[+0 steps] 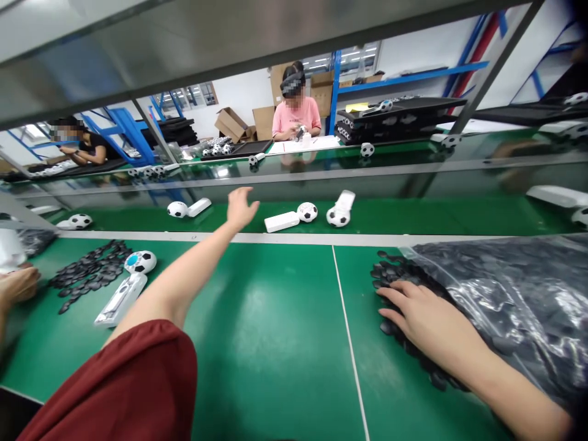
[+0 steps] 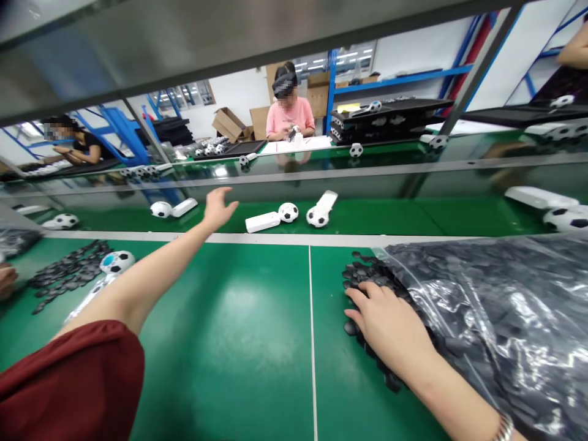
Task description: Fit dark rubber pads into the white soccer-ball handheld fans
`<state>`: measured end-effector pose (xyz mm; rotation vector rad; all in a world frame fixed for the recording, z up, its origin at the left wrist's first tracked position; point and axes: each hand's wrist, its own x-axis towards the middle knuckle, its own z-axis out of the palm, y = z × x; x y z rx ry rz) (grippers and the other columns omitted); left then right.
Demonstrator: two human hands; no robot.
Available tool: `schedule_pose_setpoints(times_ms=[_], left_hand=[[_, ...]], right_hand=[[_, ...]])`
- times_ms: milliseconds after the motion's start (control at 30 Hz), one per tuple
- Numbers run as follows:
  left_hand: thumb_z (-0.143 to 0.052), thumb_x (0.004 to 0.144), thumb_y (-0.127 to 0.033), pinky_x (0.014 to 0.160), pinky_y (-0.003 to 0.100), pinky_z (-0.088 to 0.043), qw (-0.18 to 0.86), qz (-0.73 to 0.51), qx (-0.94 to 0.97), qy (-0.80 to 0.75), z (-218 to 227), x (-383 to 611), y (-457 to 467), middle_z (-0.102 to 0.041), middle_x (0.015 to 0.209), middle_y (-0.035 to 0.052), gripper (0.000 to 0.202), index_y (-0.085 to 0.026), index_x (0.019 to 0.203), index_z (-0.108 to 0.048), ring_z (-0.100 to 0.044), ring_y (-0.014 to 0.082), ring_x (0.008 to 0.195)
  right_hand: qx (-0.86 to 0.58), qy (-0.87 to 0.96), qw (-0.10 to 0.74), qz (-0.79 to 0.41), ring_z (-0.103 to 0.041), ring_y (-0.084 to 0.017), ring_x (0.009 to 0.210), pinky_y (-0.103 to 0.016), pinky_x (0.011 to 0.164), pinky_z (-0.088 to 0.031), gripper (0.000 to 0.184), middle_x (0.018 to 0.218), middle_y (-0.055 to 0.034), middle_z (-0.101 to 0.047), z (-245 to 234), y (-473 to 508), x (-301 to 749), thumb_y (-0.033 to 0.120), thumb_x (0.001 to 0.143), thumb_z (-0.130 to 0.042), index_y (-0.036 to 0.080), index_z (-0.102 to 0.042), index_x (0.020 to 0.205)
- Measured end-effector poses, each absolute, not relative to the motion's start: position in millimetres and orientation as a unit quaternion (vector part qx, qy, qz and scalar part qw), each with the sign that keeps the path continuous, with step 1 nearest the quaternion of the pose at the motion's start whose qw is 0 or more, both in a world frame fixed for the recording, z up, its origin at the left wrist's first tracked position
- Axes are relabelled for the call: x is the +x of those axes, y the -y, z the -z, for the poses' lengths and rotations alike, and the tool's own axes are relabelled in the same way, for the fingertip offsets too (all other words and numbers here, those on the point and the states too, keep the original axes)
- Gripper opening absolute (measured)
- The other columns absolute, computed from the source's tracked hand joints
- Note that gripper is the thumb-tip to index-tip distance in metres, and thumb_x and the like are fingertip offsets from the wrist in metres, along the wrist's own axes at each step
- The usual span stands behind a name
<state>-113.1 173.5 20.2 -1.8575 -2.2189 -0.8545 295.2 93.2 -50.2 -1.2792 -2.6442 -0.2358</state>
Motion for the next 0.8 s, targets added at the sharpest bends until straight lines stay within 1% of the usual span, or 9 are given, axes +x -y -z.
schedule_pose_setpoints(times_ms=[100,167,233,333,400,467,600,700,800], left_hand=[[-0.054,0.072,-0.027,0.102,0.046,-0.021,0.077,0.227,-0.554,0.797,-35.7,-187.1,-153.1,-0.044,0.127,0.0183,0.053,-0.008,0.12,-0.042,-0.031,0.0322,0.122],[-0.059,0.065,-0.027,0.098,0.05,-0.024,0.077,0.188,-0.524,0.827,-42.2,-223.4,-140.8,-0.044,0.127,0.0193,0.06,-0.009,0.12,-0.043,-0.031,0.0365,0.12],[-0.061,0.062,-0.033,0.094,0.053,-0.026,0.072,0.154,-0.502,0.848,-45.1,-247.3,-130.9,-0.043,0.128,0.0172,0.063,-0.012,0.119,-0.045,-0.029,0.0399,0.12],[-0.052,0.068,-0.049,0.092,0.056,-0.025,0.062,0.114,-0.498,0.858,-42.7,-265.8,-123.0,-0.04,0.129,0.0099,0.062,-0.015,0.119,-0.045,-0.021,0.0422,0.125],[-0.05,0.067,-0.055,0.091,0.059,-0.024,0.058,0.094,-0.5,0.859,-37.5,-272.0,-123.0,-0.035,0.131,0.0115,0.069,-0.014,0.122,-0.041,-0.015,0.0461,0.125],[-0.053,0.063,-0.058,0.089,0.059,-0.026,0.052,0.076,-0.499,0.861,-31.8,-275.7,-126.1,-0.032,0.129,0.0137,0.074,-0.014,0.121,-0.039,-0.016,0.049,0.123],[-0.055,0.059,-0.06,0.079,0.047,-0.036,0.043,0.045,-0.493,0.868,-29.0,-276.1,-134.6,-0.04,0.107,0.0083,0.068,-0.019,0.111,-0.043,-0.033,0.0453,0.111],[-0.055,0.059,-0.059,0.066,0.035,-0.038,0.033,0.027,-0.497,0.867,-37.0,-270.2,-137.2,-0.037,0.083,0.0028,0.058,-0.02,0.101,-0.047,-0.047,0.0351,0.092],[-0.053,0.061,-0.06,0.055,0.028,-0.036,0.026,0.029,-0.514,0.857,-45.7,-262.3,-131.7,-0.032,0.067,-0.0007,0.05,-0.018,0.089,-0.05,-0.05,0.0262,0.071]], right_hand=[[-0.425,0.895,0.12,0.066,-0.061,-0.026,0.083,-0.04,0.073,-0.051,0.03,0.102,-0.0113,-0.063,57.1,-96.6,296.6,0.033,0.084,-0.044,0.019,-0.065,0.101],[-0.426,0.893,0.133,0.055,-0.061,-0.026,0.085,-0.04,0.074,-0.051,0.031,0.103,-0.0111,-0.062,60.3,-98.4,297.2,0.035,0.084,-0.044,0.019,-0.065,0.1],[-0.431,0.891,0.136,0.036,-0.06,-0.026,0.088,-0.039,0.075,-0.052,0.03,0.105,-0.0101,-0.062,61.0,-99.4,297.6,0.038,0.084,-0.044,0.02,-0.064,0.1],[-0.447,0.886,0.128,-0.008,-0.06,-0.023,0.092,-0.036,0.077,-0.052,0.026,0.108,-0.0078,-0.061,56.0,-99.3,296.6,0.037,0.084,-0.047,0.023,-0.064,0.099],[-0.461,0.879,0.12,-0.035,-0.06,-0.021,0.093,-0.034,0.078,-0.053,0.023,0.108,-0.007,-0.06,49.6,-98.6,294.1,0.034,0.084,-0.049,0.023,-0.064,0.098],[-0.47,0.874,0.114,-0.056,-0.06,-0.021,0.092,-0.033,0.078,-0.052,0.02,0.105,-0.0066,-0.06,42.4,-98.0,290.5,0.03,0.083,-0.05,0.023,-0.064,0.096],[-0.472,0.87,0.116,-0.08,-0.06,-0.02,0.09,-0.033,0.078,-0.052,0.016,0.099,-0.0067,-0.061,31.9,-97.2,283.8,0.026,0.082,-0.052,0.021,-0.064,0.092],[-0.473,0.868,0.122,-0.086,-0.059,-0.021,0.091,-0.034,0.079,-0.051,0.016,0.099,-0.0071,-0.061,28.2,-96.2,282.3,0.025,0.082,-0.052,0.021,-0.064,0.092],[-0.467,0.873,0.108,-0.083,-0.059,-0.021,0.092,-0.034,0.08,-0.05,0.018,0.102,-0.0075,-0.06,24.7,-94.3,283.6,0.023,0.08,-0.056,0.021,-0.063,0.097]])
